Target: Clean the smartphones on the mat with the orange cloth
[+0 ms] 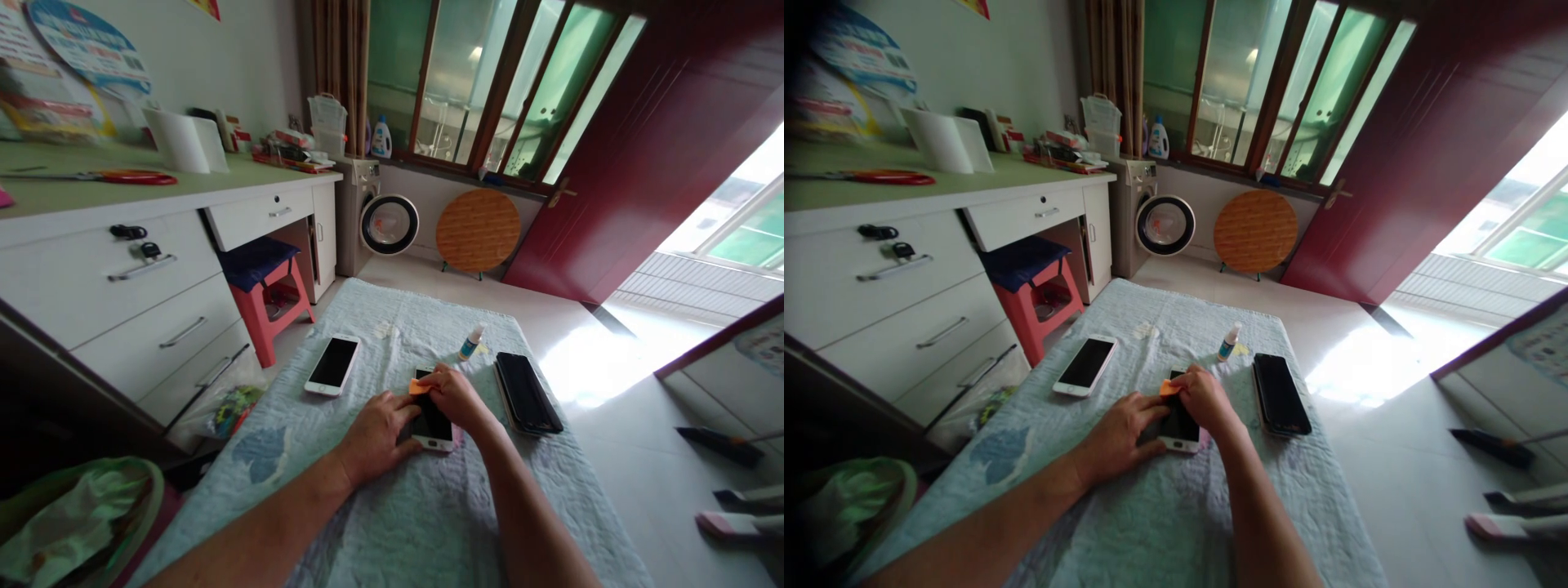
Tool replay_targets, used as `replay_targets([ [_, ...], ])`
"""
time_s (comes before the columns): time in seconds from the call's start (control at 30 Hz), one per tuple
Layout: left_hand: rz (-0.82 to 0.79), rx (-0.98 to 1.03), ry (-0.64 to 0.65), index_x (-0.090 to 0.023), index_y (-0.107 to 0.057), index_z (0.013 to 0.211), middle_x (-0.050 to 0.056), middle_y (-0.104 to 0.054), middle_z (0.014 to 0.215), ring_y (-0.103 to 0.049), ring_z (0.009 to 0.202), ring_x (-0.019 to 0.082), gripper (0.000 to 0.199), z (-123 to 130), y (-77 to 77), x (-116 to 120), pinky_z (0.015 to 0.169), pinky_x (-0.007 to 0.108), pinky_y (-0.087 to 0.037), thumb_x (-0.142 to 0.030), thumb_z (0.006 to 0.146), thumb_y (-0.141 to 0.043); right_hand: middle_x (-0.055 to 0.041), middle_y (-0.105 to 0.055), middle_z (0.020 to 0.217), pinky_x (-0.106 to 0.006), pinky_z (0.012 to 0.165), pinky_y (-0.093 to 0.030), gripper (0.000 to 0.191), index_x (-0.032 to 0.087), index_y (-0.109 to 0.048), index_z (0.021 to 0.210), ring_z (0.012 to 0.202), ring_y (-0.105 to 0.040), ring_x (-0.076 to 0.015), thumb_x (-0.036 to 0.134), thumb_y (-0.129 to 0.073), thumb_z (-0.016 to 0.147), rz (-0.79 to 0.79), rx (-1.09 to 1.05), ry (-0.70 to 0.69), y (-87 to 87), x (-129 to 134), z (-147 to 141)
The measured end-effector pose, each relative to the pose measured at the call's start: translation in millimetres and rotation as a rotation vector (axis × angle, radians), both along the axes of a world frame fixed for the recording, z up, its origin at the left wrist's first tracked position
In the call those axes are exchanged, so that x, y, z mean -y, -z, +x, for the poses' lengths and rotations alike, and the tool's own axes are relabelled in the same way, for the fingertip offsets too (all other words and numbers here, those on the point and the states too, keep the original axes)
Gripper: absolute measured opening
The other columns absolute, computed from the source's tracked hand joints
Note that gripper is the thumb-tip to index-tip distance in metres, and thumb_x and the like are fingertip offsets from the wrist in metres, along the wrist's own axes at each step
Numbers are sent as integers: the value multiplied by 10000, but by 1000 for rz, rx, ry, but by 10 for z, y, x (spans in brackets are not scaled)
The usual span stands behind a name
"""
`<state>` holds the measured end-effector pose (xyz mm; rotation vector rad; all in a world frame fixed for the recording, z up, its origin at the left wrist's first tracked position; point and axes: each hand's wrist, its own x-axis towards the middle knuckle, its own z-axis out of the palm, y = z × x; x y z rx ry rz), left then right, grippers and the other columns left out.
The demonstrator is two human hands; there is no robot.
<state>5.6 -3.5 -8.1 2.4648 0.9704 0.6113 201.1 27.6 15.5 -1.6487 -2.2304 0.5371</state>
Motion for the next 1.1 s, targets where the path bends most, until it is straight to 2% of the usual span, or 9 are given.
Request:
replay_targets([
  [0.13,6,-44,-3,-222,-602,1230,70,-582,1319,-548,1111,288,514,-14,-3,3,985,428,-420,-423,772,-723,-54,-599,960,-224,815,-399,352,209,-718,1073,864,-571,-143,130,-460,847,82,84,249,84,-59,64],
  [0.33,9,-71,-6,-205,-625,1212,83,-581,1326,-549,1104,296,496,-17,-25,5,976,434,-428,-429,779,-714,-61,-591,996,-225,786,-385,282,204,-699,1001,900,-558,-156,172,-451,870,50,183,418,149,-131,177],
  [0.5,15,-69,1,-203,-635,1196,85,-600,1297,-563,1070,296,497,-11,-35,2,952,439,-438,-498,799,-680,-57,-584,923,-223,756,-379,249,190,-709,897,849,-560,-149,207,-461,879,14,233,381,112,-264,185],
  [0.7,9,-35,1,-208,-644,1192,89,-612,1272,-568,1064,298,569,-9,6,-14,954,452,-427,-624,805,-611,-67,-601,935,-232,747,-379,266,201,-735,934,867,-574,-156,243,-475,894,-13,243,303,31,-413,-10],
  [0.9,0,-36,3,-221,-625,1230,75,-607,1288,-563,1063,296,563,-11,-1,-11,942,444,-428,-603,817,-612,-60,-591,948,-235,709,-369,287,205,-724,929,843,-588,-152,297,-453,931,1,231,217,16,-414,-181],
  [1.1,8,-45,-4,-207,-634,1212,90,-609,1279,-566,1068,297,551,-14,8,-6,947,445,-431,-592,818,-612,-59,-582,948,-238,639,-341,285,225,-727,956,796,-578,-147,242,-444,921,-36,275,227,-18,-400,-76],
])
